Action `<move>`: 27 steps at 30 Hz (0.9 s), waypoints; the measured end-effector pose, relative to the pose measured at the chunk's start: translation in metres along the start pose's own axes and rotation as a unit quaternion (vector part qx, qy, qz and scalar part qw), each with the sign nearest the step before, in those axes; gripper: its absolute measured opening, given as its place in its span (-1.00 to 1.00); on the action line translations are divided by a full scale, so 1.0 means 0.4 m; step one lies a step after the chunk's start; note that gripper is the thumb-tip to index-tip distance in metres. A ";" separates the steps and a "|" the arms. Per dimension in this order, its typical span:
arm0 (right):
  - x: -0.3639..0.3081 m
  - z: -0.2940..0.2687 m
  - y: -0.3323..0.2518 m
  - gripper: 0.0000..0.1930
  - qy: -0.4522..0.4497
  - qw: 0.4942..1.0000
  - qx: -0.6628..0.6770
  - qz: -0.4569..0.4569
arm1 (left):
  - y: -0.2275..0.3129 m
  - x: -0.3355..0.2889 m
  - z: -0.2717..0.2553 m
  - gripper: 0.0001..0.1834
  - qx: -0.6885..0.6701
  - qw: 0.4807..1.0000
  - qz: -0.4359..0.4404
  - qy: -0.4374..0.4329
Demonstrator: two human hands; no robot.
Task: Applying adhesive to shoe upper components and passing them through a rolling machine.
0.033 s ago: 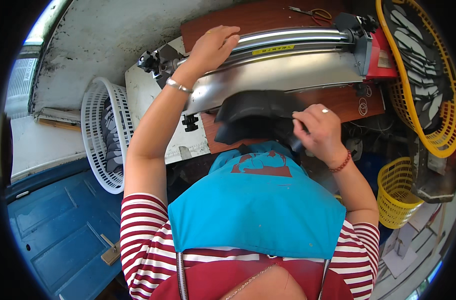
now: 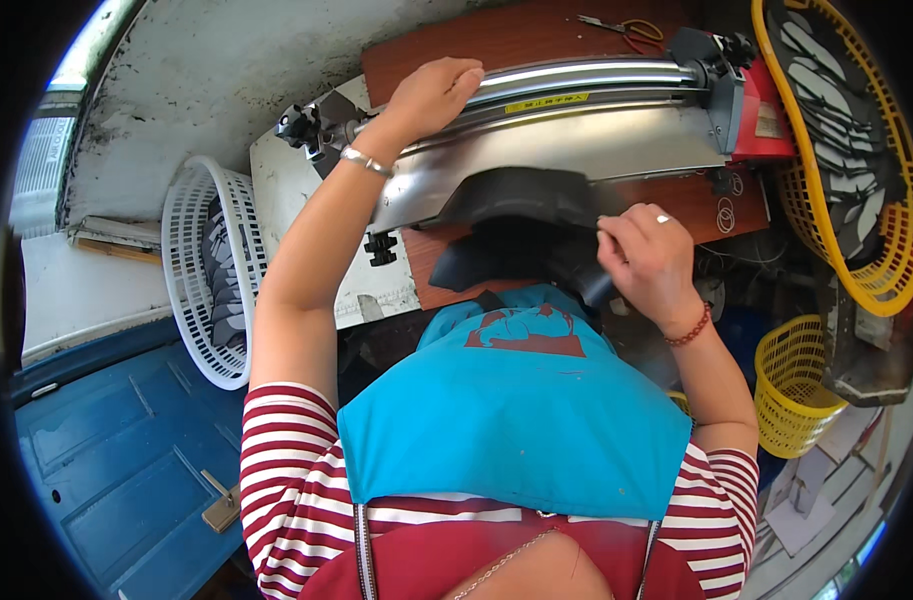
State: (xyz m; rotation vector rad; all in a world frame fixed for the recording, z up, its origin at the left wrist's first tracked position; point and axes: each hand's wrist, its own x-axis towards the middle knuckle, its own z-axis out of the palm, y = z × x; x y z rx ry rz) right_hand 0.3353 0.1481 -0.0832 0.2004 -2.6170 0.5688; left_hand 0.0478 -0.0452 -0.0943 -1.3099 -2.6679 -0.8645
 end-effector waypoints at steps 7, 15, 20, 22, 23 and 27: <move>0.100 0.132 0.091 -0.86 0.048 0.995 -0.084 0.000 | -0.001 0.131 0.057 -0.17 -0.003 0.959 -0.148 -0.242; -0.162 0.370 0.053 -0.62 -0.162 0.987 -0.010 0.009 | -0.015 0.135 0.003 -0.68 -0.006 0.999 0.035 0.004; -0.229 0.418 0.105 -0.57 -0.193 0.980 0.026 0.045 | 0.040 0.175 -0.107 -0.78 -0.172 0.981 -0.046 -0.075; -0.227 0.416 0.110 -0.62 -0.193 0.980 0.042 0.030 | 0.057 0.185 -0.140 -0.82 -0.304 0.938 -0.168 -0.018; -0.227 0.413 0.112 -0.66 -0.195 0.979 0.058 0.016 | 0.067 0.186 -0.152 -0.82 -0.304 0.938 -0.164 -0.017; -0.205 0.372 0.091 -0.68 -0.142 0.989 0.049 0.003 | 0.093 0.165 -0.198 -0.75 -0.349 0.916 -0.191 0.053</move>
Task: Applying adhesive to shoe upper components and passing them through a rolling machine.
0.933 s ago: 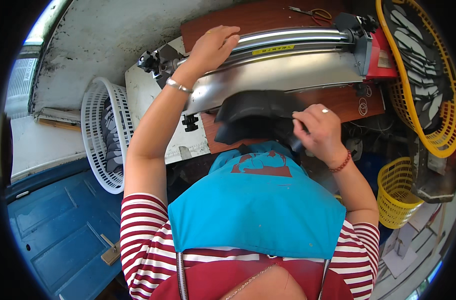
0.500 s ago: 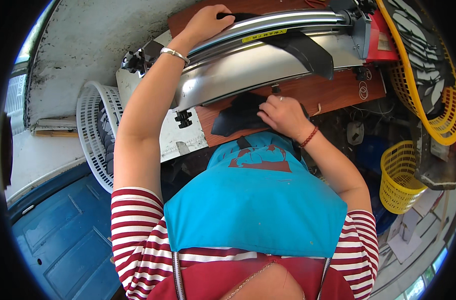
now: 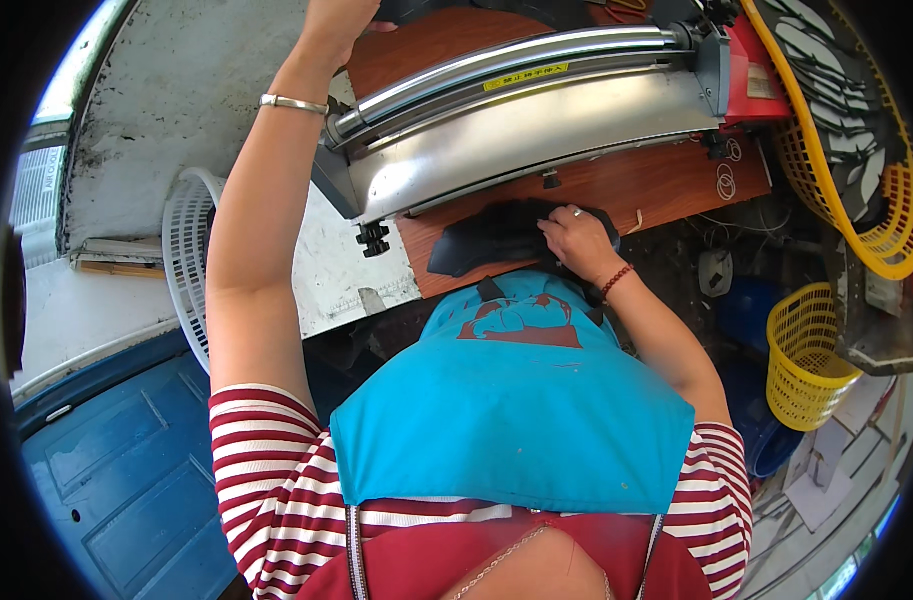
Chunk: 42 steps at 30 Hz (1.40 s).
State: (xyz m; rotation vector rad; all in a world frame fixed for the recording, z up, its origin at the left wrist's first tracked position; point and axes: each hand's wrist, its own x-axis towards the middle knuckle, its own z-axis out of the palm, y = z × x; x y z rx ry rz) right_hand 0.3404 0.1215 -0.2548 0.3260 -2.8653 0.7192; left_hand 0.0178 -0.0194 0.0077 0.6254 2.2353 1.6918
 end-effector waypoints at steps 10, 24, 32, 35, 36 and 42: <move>0.177 -0.369 -0.114 -0.69 0.191 0.965 -0.172 -0.048 | -0.247 0.012 0.042 -0.64 0.442 0.871 0.162 -0.141; 0.091 -0.019 -0.082 -0.53 -0.046 0.998 -0.006 -0.038 | -0.211 0.083 0.077 -0.76 0.148 0.985 0.032 -0.086; 0.032 0.100 -0.020 -0.66 -0.089 0.995 0.018 -0.044 | -0.057 0.070 0.007 -0.79 0.059 0.997 -0.041 -0.025; 0.036 0.090 -0.013 -0.79 -0.062 0.995 0.046 -0.056 | -0.039 0.076 -0.029 -0.77 0.028 0.999 -0.032 0.009; 0.037 0.075 -0.023 -0.81 -0.023 0.996 0.059 -0.066 | -0.035 0.075 -0.036 -0.76 0.017 0.999 -0.016 0.038; 0.097 -0.308 -0.176 -0.75 0.113 0.990 0.032 -0.083 | -0.145 0.071 -0.092 -0.73 0.228 0.861 0.428 0.154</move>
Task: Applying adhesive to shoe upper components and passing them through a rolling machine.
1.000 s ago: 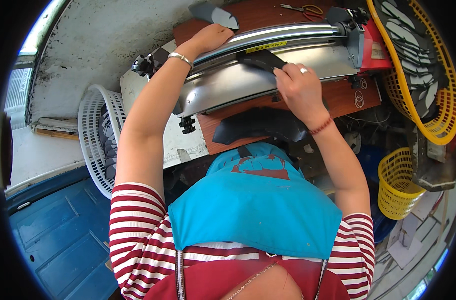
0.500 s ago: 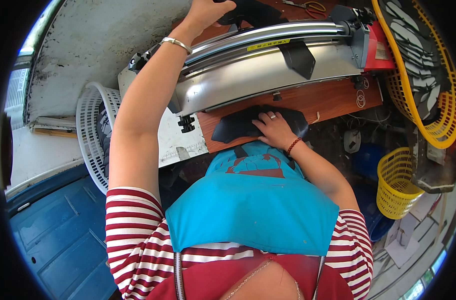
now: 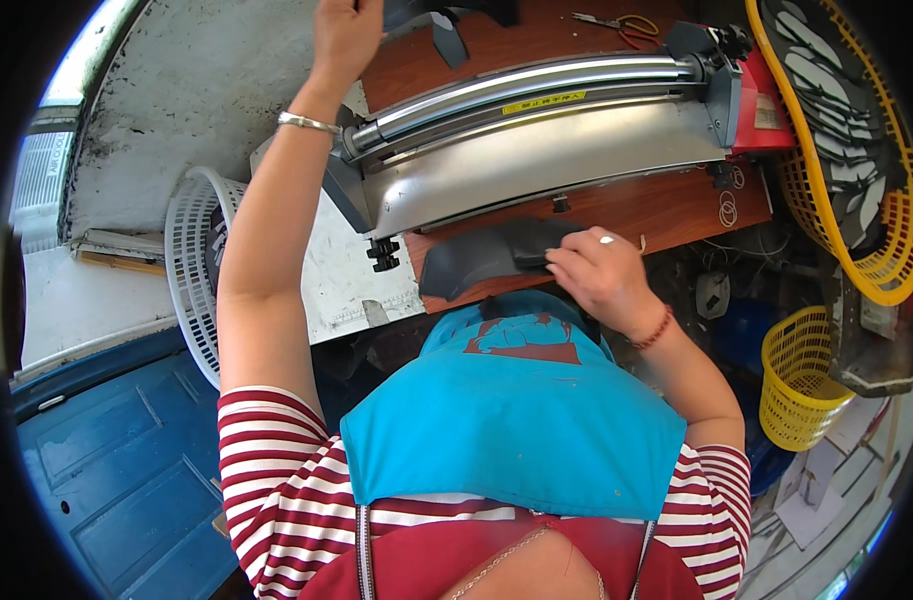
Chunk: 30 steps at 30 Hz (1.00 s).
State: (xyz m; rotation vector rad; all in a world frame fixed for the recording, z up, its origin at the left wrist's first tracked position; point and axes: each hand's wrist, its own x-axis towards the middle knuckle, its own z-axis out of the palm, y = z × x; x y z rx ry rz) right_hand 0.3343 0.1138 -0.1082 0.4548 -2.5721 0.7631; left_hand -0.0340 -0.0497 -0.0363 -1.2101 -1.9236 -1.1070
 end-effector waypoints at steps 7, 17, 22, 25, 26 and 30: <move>0.107 -0.010 0.114 -0.84 0.031 0.982 -0.170 0.077 | 0.001 -0.136 0.139 -0.69 0.079 0.810 -0.246 -0.526; -0.127 0.312 0.118 -0.75 -0.091 0.991 -0.102 0.006 | -0.077 -0.134 0.134 -0.76 -0.085 0.878 -0.323 -0.344; -0.214 0.377 0.186 -0.80 -0.114 0.991 -0.047 0.059 | 0.072 0.008 0.077 -0.81 -0.168 0.840 -0.454 -0.246; -0.187 0.329 0.159 -0.82 -0.153 0.985 -0.002 0.082 | 0.092 0.038 0.042 -0.66 -0.203 0.845 -0.478 -0.129; -0.168 0.304 0.145 -0.83 -0.149 0.983 0.011 0.103 | 0.098 0.044 0.021 -0.46 -0.199 0.854 -0.461 -0.134; -0.157 0.287 0.153 -0.82 -0.115 0.989 -0.003 0.097 | 0.087 0.050 -0.005 -0.35 -0.178 0.874 -0.432 -0.133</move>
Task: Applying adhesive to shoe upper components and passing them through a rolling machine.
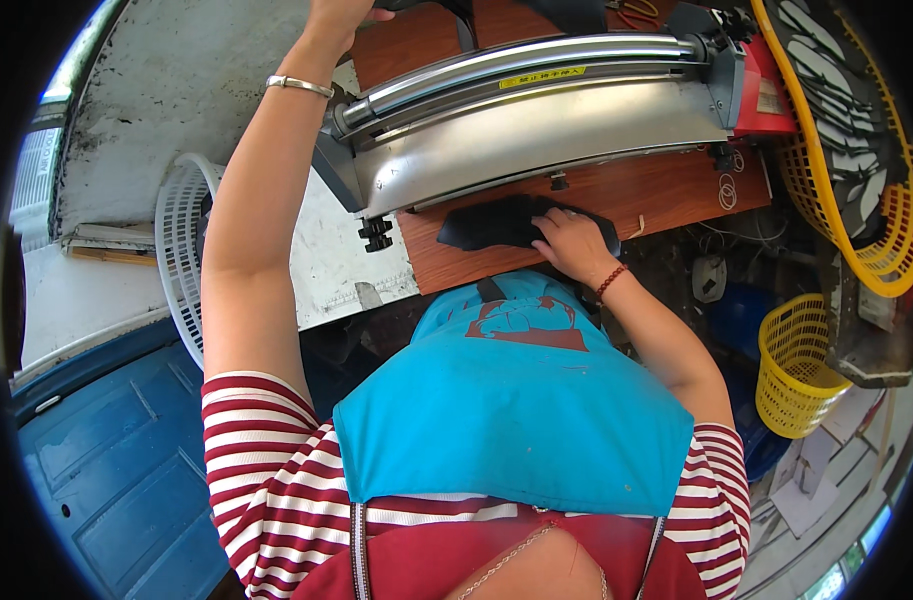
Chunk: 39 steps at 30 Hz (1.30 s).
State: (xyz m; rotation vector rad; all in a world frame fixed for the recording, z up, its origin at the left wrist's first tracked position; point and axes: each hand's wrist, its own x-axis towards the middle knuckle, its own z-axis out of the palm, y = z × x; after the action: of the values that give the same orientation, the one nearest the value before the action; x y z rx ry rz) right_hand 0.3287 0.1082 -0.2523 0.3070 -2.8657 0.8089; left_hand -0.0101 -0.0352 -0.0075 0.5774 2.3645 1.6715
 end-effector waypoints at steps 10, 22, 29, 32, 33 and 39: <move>0.017 -0.119 -0.071 -0.77 0.036 0.998 0.022 -0.051 | -0.179 -0.009 0.061 -0.69 0.361 0.868 0.340 -0.013; 0.179 -0.385 -0.145 -0.73 0.220 0.973 -0.064 -0.010 | -0.187 -0.029 0.150 -0.16 0.411 0.867 0.038 -0.280; 0.159 -0.423 -0.123 -0.72 0.161 0.968 -0.189 -0.019 | -0.218 -0.034 0.136 -0.14 0.397 0.874 0.026 -0.278; 0.181 -0.328 -0.069 -0.73 0.153 0.970 -0.190 -0.017 | -0.194 -0.034 0.151 -0.15 0.402 0.870 0.030 -0.283; 0.201 -0.297 -0.060 -0.74 0.171 0.972 -0.164 0.001 | -0.187 -0.036 0.151 -0.17 0.404 0.870 0.024 -0.281; 0.128 -0.150 -0.082 -0.76 0.098 0.990 0.011 -0.101 | -0.218 0.014 0.091 -0.59 0.337 0.911 0.069 -0.227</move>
State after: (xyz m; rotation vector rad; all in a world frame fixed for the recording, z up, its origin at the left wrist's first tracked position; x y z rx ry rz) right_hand 0.2921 0.1047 -0.1752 0.4833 -2.5937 0.7853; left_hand -0.0194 -0.0269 -0.1013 1.1179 2.5159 0.5899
